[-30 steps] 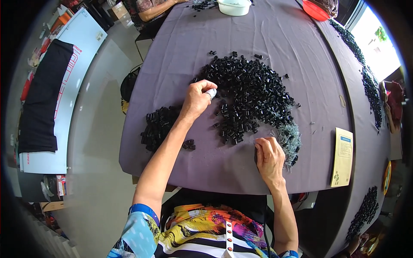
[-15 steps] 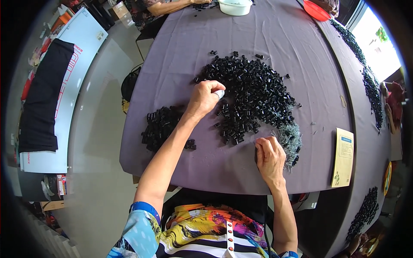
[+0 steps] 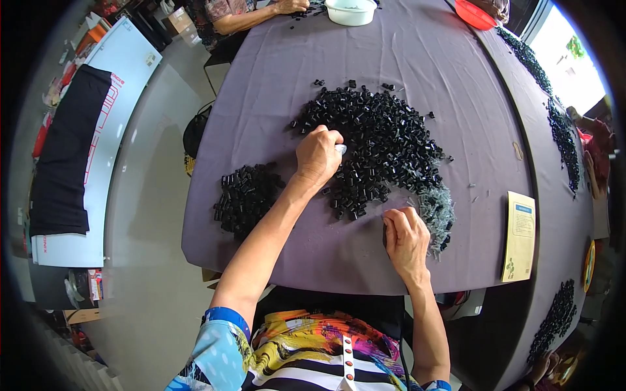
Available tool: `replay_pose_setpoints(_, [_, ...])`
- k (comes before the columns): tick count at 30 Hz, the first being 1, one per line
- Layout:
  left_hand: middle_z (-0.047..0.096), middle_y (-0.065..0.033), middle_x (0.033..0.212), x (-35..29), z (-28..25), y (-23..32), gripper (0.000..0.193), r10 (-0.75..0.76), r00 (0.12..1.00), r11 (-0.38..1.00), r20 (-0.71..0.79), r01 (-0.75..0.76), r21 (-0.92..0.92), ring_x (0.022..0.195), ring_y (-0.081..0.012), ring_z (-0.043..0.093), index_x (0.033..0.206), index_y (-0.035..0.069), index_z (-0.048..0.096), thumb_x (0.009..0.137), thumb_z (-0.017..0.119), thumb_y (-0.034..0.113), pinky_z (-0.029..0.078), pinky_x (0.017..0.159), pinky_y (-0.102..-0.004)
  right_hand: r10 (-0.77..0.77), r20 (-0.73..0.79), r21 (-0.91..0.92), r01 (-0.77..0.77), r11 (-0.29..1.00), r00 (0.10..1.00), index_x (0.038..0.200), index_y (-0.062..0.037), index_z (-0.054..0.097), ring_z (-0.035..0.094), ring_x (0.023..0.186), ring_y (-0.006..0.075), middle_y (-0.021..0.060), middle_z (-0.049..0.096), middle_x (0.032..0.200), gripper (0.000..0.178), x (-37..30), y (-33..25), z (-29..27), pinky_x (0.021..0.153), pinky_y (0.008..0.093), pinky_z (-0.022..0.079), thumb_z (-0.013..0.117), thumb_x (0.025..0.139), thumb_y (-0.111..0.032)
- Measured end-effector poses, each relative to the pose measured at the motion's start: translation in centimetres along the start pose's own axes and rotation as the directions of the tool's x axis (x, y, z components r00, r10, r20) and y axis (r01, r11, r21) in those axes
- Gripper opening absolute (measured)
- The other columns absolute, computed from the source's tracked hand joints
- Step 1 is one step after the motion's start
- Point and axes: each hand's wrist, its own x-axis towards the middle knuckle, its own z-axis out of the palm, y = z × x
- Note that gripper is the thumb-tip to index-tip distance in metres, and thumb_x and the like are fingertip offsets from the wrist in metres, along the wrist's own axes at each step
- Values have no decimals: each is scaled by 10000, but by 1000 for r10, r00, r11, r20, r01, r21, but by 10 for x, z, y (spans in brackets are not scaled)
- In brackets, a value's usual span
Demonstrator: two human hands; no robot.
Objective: The person assembles small plastic clips and metal pins by inserting each pin into a clip by hand and placing the assembled pieces into a pile on the table.
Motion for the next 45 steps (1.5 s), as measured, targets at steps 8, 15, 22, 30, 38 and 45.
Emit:
replay_pose_setpoints(8, [573,-187,913,-2,6,-1,153,61,998,998,6,-61,32,852,-362,604,858,9,628,735,568,-58,499,773,-427,6,-23,-5,-6,1000,1000,899,-42,595,589,731,287,105,568,822,99,-1,-1,0,647,371,480,624,808,-19])
replay_pose_setpoints(15, [482,-143,946,-7,11,6,121,210,978,942,-7,-200,269,919,-329,523,887,47,495,781,522,-4,497,769,-430,-18,-48,-4,18,1000,999,898,-59,585,576,712,299,102,554,813,117,-2,1,3,629,379,469,623,799,-11])
replay_pose_setpoints(22, [520,-123,925,2,7,10,115,337,934,877,116,-356,324,926,-307,535,836,40,543,744,577,-21,485,792,-430,-4,-36,-17,4,1000,999,893,-63,585,577,713,296,101,548,812,116,-3,3,3,630,378,470,632,796,-18])
replay_pose_setpoints(30, [561,-161,882,4,7,5,100,190,981,964,27,-192,183,887,-338,560,841,26,614,755,591,-18,475,818,-421,-15,-37,-4,15,1000,999,893,-55,581,575,715,299,104,548,817,139,-2,0,1,630,378,468,629,778,8])
replay_pose_setpoints(38, [609,-119,838,-57,-47,49,84,-23,924,672,382,297,-679,692,-209,654,925,7,534,896,477,-46,543,599,-296,-16,-55,38,18,999,998,922,-30,586,566,728,279,124,543,876,187,-3,3,-2,627,365,462,596,762,65])
replay_pose_setpoints(45, [616,-76,843,-139,-37,53,96,-60,863,397,502,482,-781,679,-134,640,989,-1,546,935,469,-24,570,596,-277,346,182,804,-342,487,920,953,2,594,487,727,39,-6,517,872,93,-15,-36,6,626,181,396,557,890,60])
